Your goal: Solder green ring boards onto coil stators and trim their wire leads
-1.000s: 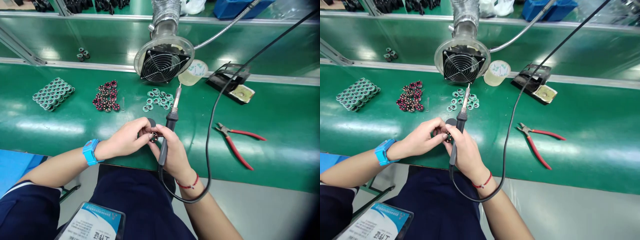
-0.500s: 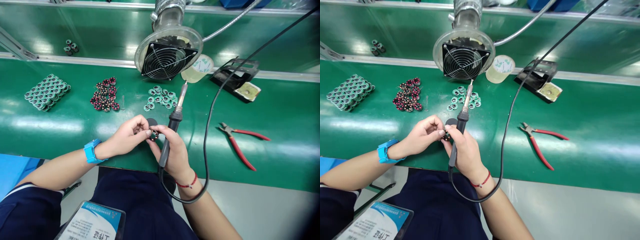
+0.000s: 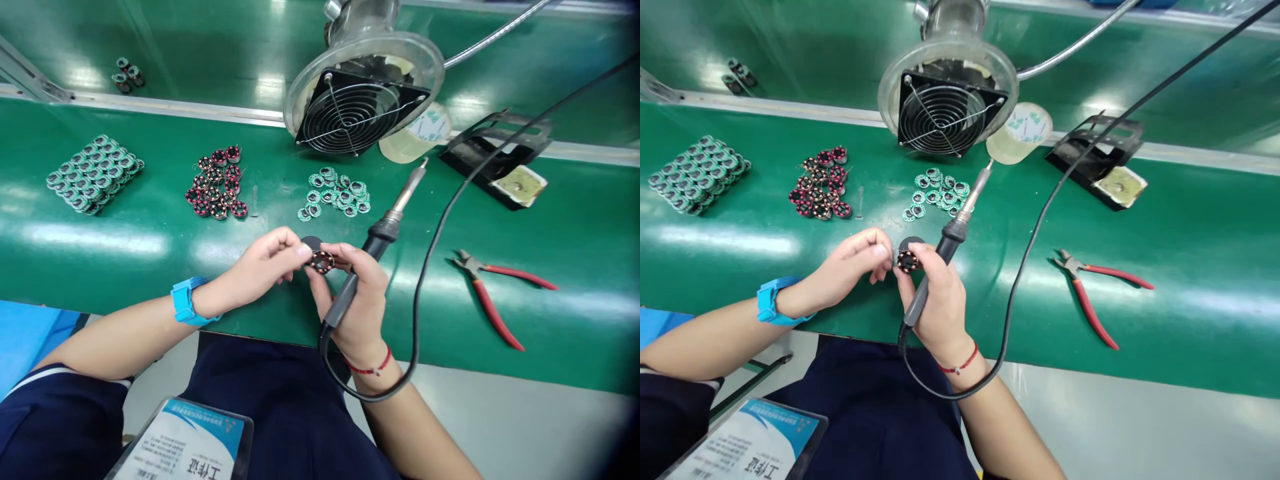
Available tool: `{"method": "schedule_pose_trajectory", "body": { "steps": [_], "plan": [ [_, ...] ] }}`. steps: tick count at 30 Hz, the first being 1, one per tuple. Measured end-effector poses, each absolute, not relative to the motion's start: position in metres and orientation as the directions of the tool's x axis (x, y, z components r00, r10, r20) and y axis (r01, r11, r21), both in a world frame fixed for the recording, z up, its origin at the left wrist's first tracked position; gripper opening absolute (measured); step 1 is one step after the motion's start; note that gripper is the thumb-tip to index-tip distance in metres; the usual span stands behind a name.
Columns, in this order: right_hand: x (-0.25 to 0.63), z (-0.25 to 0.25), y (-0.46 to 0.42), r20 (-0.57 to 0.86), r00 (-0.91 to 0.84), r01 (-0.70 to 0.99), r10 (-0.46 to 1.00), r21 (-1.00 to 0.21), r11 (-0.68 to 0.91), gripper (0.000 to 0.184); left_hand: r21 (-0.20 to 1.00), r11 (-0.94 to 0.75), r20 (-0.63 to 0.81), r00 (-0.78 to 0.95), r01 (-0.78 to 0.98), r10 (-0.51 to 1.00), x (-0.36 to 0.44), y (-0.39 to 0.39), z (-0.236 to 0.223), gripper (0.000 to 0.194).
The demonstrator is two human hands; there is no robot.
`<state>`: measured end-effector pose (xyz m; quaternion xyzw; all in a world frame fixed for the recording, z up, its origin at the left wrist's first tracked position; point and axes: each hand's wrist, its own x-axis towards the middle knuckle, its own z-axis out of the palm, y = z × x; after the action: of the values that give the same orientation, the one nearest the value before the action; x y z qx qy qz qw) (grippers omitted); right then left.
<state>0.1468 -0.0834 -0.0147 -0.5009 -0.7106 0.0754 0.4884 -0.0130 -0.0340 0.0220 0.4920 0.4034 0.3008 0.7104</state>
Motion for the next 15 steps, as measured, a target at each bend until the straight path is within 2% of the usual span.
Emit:
{"method": "schedule_pose_trajectory", "body": {
  "steps": [2,4,7,10,15],
  "plan": [
    [0.1456,-0.0169,-0.0842,0.599,-0.062,0.656,0.798,-0.578,0.485,0.071,0.960,0.269,-0.268,0.499,0.073,0.824,-0.0130,-0.0347,0.0216,0.023],
    [0.1446,-0.0177,-0.0851,0.584,-0.052,0.678,0.810,-0.575,0.458,0.070,0.966,0.236,-0.257,0.479,0.105,0.839,-0.0130,-0.0358,0.0210,0.020],
    [0.1453,-0.0164,-0.0857,0.563,0.022,0.698,0.826,-0.601,0.390,0.069,0.965,0.259,-0.253,0.426,0.045,0.869,-0.0137,-0.0355,0.0208,0.020],
    [0.1476,-0.0150,-0.0853,0.541,-0.007,0.695,0.841,-0.602,0.393,0.068,0.968,0.249,-0.229,0.363,-0.009,0.903,-0.0146,-0.0319,0.0213,0.018],
    [0.1484,-0.0138,-0.0847,0.518,-0.144,0.680,0.843,-0.567,0.465,0.062,0.971,0.194,-0.239,0.507,0.141,0.828,-0.0147,-0.0261,0.0189,0.017]
  ]
}}
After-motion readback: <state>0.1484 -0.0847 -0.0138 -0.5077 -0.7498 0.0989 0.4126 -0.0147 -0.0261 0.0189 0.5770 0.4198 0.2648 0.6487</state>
